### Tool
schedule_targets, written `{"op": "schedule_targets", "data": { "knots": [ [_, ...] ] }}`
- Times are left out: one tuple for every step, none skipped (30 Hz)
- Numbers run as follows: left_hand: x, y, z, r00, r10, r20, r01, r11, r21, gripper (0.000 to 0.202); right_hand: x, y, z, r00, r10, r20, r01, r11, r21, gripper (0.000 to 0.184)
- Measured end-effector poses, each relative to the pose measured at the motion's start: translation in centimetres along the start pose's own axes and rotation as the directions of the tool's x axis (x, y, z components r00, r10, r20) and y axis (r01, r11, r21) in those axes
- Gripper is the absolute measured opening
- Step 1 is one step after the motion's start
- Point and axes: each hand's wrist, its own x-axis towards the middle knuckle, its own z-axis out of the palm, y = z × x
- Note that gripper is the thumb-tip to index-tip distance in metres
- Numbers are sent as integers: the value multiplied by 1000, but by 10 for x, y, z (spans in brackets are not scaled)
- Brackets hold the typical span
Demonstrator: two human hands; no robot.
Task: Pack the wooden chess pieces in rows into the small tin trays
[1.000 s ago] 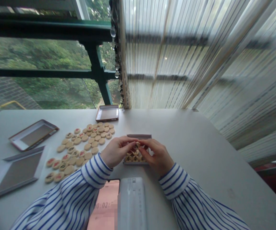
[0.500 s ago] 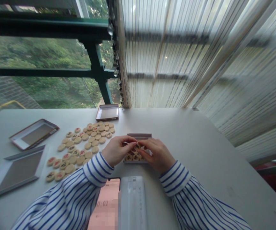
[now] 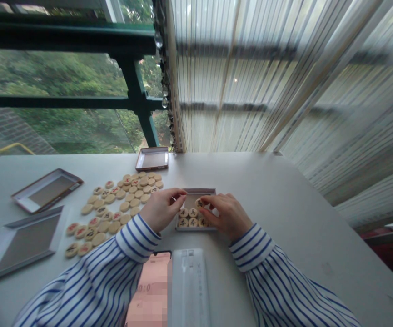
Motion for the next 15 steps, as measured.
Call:
{"op": "schedule_targets", "data": {
  "knots": [
    [1, -2, -1, 1000, 7, -10, -7, 999, 54, 24, 0, 2, 0, 1000, 4, 15, -4, 1000, -16, 21],
    [1, -4, -2, 1000, 14, -14, -12, 995, 104, 25, 0, 4, -1, 999, 5, 37, -4, 999, -32, 21],
    [2, -5, -3, 1000, 18, -13, -16, 989, 147, 25, 0, 6, -1, 998, 5, 61, -3, 999, -46, 21],
    [3, -7, -3, 1000, 18, -11, -16, 983, 182, 25, -1, 8, -1, 997, 5, 82, 0, 998, -57, 21],
    [3, -8, -3, 1000, 17, -4, -16, 978, 208, 26, 0, 9, -1, 995, 5, 96, 2, 998, -67, 21],
    [3, -10, -3, 1000, 15, 3, -16, 974, 226, 26, 0, 10, -1, 995, 5, 100, 3, 997, -78, 22],
    [3, -11, -3, 1000, 12, 10, -14, 971, 237, 26, 0, 10, -1, 995, 8, 98, 1, 996, -89, 22],
    [3, -12, -2, 1000, 6, 18, -10, 970, 244, 26, 0, 10, -1, 996, 13, 89, -4, 995, -101, 22],
    [3, -12, -2, 1000, 1, 26, -7, 969, 248, 26, 1, 10, -1, 997, 20, 76, -11, 993, -114, 23],
    [3, -13, -1, 999, -6, 35, -3, 968, 249, 27, 1, 10, -1, 998, 26, 65, -17, 992, -126, 23],
    [3, -13, -1, 999, -13, 42, 2, 969, 248, 27, 2, 10, -2, 998, 32, 56, -24, 990, -138, 23],
    [3, -14, 0, 999, -19, 50, 7, 970, 244, 27, 2, 9, -2, 998, 38, 51, -31, 989, -147, 24],
    [2, -14, 1, 998, -25, 58, 10, 971, 239, 28, 2, 9, -2, 998, 44, 47, -37, 987, -155, 24],
    [2, -14, 1, 997, -32, 64, 16, 972, 235, 28, 2, 9, -3, 998, 51, 44, -43, 985, -165, 24],
    [2, -15, 1, 997, -40, 70, 23, 972, 232, 29, 2, 9, -3, 997, 59, 42, -51, 983, -176, 23]
  ]
}}
